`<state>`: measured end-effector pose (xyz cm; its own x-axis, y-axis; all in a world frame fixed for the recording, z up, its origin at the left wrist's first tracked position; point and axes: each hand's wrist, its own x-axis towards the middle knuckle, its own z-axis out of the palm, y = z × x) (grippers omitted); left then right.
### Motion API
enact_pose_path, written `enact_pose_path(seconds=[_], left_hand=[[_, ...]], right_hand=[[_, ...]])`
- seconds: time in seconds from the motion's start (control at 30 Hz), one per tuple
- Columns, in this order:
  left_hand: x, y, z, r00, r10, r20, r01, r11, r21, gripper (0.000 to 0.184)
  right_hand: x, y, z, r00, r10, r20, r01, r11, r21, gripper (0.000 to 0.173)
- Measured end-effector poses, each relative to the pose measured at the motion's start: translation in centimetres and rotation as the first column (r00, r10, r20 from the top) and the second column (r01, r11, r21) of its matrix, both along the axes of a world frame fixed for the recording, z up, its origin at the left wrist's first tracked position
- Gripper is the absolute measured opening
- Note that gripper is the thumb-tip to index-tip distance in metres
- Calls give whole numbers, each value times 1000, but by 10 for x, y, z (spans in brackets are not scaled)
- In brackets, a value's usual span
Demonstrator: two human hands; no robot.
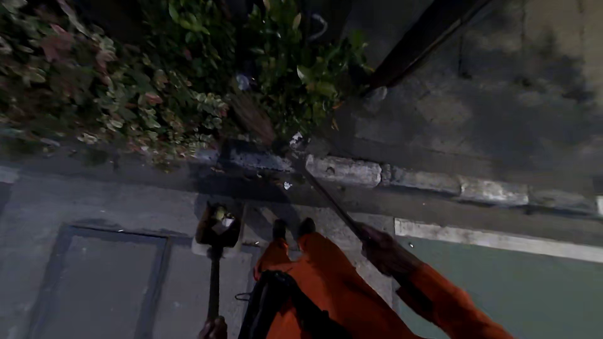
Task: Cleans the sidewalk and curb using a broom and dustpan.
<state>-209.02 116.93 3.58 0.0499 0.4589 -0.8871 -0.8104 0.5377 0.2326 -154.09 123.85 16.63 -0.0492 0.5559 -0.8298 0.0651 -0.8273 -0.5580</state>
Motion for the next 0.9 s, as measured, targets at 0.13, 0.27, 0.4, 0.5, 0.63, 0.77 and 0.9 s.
enact_pose_path(seconds=[0.13,0.27,0.4,0.5,0.63,0.77,0.9], left_hand=[[-21,38,-6,983,-141,117,146,989,-34,31],[-36,71,-24,918,-234,321,268,961,-67,12],[-35,82,-20,892,-289,347,312,950,-14,13],[-32,95,-17,877,-311,365,338,941,-9,14],[-23,151,-27,901,-384,200,407,909,-92,13],[4,234,-51,838,-545,14,537,820,-201,33],[48,311,-87,576,-775,-260,664,629,-404,28]], right_hand=[[-36,-96,-29,996,-83,20,85,960,-267,67],[-61,-139,-79,963,-212,169,264,873,-410,60],[-62,-153,-132,913,-321,252,404,792,-457,54],[-67,-130,-171,859,-338,384,495,736,-462,49],[-55,-67,-252,814,-318,487,546,706,-451,44],[-78,16,-291,955,18,297,137,858,-495,55],[-218,50,-267,936,246,251,-170,942,-288,63]])
